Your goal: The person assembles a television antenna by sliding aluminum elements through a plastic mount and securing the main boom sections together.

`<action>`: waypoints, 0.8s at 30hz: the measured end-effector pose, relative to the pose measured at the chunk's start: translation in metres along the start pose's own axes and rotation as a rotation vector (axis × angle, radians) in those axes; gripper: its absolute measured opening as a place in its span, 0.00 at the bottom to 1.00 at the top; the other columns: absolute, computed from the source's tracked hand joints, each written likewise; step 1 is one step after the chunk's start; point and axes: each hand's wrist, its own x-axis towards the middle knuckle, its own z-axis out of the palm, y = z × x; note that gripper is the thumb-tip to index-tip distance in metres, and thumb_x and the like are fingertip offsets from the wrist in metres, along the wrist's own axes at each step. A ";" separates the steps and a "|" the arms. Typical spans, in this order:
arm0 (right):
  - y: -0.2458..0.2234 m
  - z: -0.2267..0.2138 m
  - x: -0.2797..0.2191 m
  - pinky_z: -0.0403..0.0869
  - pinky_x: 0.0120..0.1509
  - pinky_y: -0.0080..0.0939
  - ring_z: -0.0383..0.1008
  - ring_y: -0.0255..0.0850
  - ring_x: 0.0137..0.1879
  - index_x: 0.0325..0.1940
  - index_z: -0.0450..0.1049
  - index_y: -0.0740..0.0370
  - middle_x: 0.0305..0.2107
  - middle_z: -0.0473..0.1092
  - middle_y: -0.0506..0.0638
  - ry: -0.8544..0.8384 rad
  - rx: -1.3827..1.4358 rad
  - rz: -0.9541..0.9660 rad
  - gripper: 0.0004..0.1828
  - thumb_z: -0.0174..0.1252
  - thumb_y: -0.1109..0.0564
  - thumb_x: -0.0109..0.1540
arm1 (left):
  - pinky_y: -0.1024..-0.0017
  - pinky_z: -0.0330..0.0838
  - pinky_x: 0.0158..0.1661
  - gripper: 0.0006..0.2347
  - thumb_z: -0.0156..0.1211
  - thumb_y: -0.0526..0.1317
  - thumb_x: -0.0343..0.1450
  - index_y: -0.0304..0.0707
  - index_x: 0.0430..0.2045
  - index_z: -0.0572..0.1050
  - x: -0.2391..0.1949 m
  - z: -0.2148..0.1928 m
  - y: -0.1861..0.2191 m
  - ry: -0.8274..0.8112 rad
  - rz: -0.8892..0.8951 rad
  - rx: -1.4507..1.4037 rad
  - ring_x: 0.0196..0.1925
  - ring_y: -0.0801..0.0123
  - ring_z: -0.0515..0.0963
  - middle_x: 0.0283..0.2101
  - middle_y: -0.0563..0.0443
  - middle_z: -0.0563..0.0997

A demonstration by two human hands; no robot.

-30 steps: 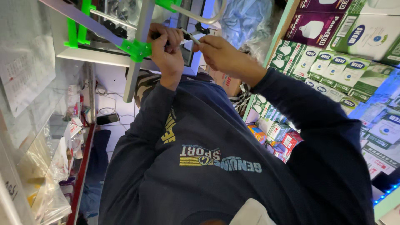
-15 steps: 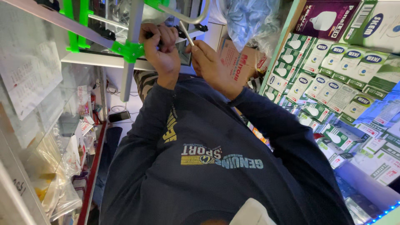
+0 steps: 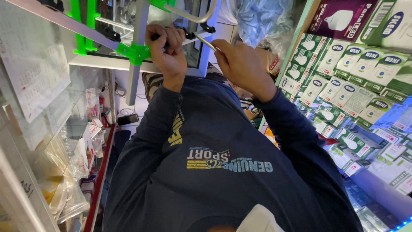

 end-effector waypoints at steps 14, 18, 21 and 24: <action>-0.026 -0.013 0.010 0.67 0.26 0.51 0.73 0.52 0.25 0.55 0.74 0.56 0.22 0.71 0.52 -0.053 -0.220 -0.140 0.10 0.57 0.54 0.70 | 0.63 0.56 0.33 0.02 0.48 0.32 0.71 0.34 0.34 0.64 0.002 -0.010 0.003 -0.039 -0.015 -0.034 0.19 0.68 0.52 0.17 0.53 0.55; -0.030 -0.020 0.022 0.67 0.23 0.50 0.73 0.51 0.23 0.52 0.73 0.58 0.20 0.71 0.51 -0.179 -0.399 -0.200 0.11 0.57 0.55 0.66 | 0.67 0.55 0.30 0.02 0.47 0.31 0.72 0.34 0.34 0.65 0.001 -0.010 0.004 -0.049 -0.021 -0.057 0.20 0.70 0.50 0.17 0.54 0.54; -0.029 -0.021 0.032 0.68 0.25 0.48 0.74 0.50 0.24 0.55 0.72 0.62 0.21 0.71 0.51 -0.201 -0.405 -0.299 0.14 0.56 0.59 0.64 | 0.65 0.55 0.32 0.02 0.47 0.31 0.71 0.34 0.35 0.65 -0.002 -0.007 0.002 0.010 -0.029 -0.059 0.20 0.69 0.51 0.17 0.53 0.55; -0.025 -0.021 0.039 0.68 0.26 0.49 0.74 0.52 0.25 0.55 0.72 0.63 0.21 0.72 0.53 -0.252 -0.376 -0.306 0.14 0.54 0.59 0.65 | 0.64 0.56 0.34 0.02 0.46 0.30 0.72 0.34 0.35 0.64 -0.003 -0.006 0.001 -0.022 -0.039 -0.062 0.21 0.68 0.51 0.18 0.53 0.55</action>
